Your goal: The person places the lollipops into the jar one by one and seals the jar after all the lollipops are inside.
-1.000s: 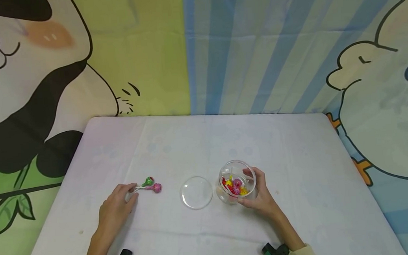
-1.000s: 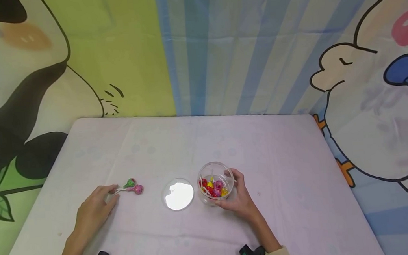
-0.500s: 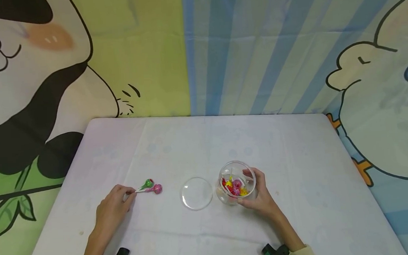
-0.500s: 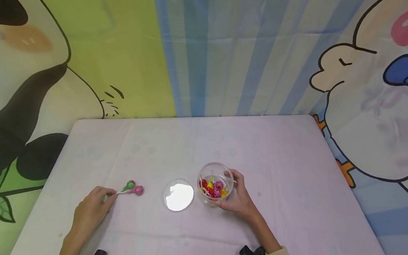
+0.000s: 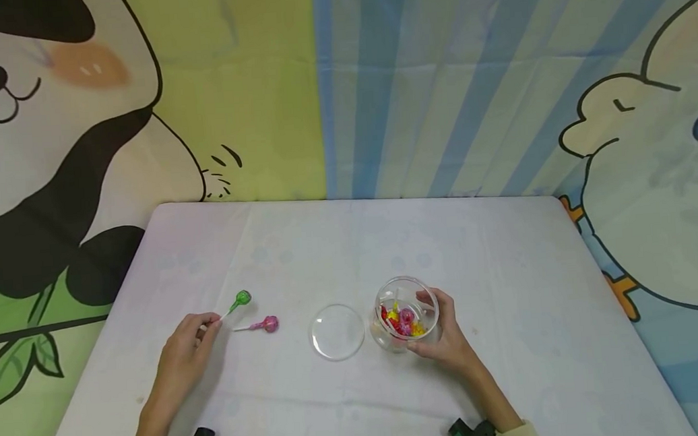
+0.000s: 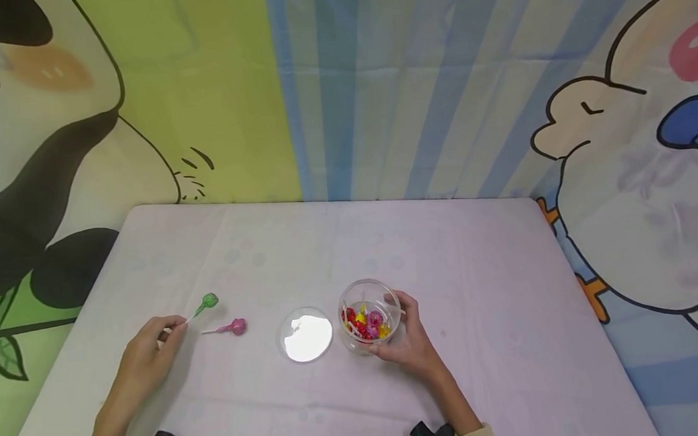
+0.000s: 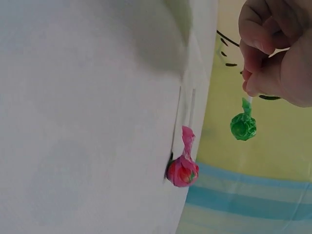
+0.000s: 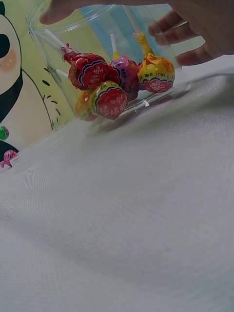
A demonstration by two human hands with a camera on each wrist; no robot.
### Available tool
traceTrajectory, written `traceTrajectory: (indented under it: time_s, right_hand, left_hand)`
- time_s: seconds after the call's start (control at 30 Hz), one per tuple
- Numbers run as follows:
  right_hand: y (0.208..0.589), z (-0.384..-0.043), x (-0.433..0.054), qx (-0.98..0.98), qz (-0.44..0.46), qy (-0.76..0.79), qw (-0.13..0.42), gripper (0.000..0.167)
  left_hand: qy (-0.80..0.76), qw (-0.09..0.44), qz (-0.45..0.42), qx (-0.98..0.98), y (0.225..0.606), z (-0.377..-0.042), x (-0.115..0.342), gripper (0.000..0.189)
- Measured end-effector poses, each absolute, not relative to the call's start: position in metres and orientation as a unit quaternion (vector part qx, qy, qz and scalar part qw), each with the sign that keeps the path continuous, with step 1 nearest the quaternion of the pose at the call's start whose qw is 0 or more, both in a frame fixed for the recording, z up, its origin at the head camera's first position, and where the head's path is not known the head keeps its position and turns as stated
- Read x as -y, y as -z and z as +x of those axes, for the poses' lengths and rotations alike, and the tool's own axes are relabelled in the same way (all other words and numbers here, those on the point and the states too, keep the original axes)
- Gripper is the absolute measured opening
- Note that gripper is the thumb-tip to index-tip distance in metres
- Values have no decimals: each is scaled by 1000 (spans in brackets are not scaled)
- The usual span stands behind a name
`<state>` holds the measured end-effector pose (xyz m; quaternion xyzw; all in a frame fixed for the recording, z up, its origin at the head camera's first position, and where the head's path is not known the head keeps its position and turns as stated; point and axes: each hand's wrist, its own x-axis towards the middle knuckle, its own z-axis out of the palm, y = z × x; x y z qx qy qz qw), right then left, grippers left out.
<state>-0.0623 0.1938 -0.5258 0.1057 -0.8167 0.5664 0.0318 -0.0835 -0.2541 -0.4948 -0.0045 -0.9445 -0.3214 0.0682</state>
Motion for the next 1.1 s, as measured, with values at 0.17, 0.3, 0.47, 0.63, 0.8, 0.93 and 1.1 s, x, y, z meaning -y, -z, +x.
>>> traceTrajectory:
  time_s: [0.17, 0.3, 0.47, 0.63, 0.8, 0.93, 1.1]
  right_hand:
    - [527, -62, -195, 815, 108, -568, 35, 99]
    - [527, -61, -195, 815, 110, -568, 34, 99]
    - [527, -61, -195, 807, 109, -579, 32, 99]
    - [527, -61, -196, 810, 111, -575, 35, 99]
    - [526, -63, -197, 815, 108, -569, 32, 99]
    - [526, -63, -196, 812, 106, -573, 30, 98]
    - [526, -63, -196, 807, 113, -579, 29, 98]
  left_hand:
    - [362, 102, -38, 926, 484, -81, 244, 15]
    - [405, 102, -65, 906, 474, -80, 236, 12]
    - [450, 73, -99, 884, 460, -79, 223, 12]
    - [502, 36, -143, 852, 453, -83, 203, 13]
    - [522, 14, -187, 832, 453, -88, 176, 12]
    - [524, 5, -198, 828, 455, -93, 154, 8]
    - [546, 2, -201, 814, 458, -98, 131, 9]
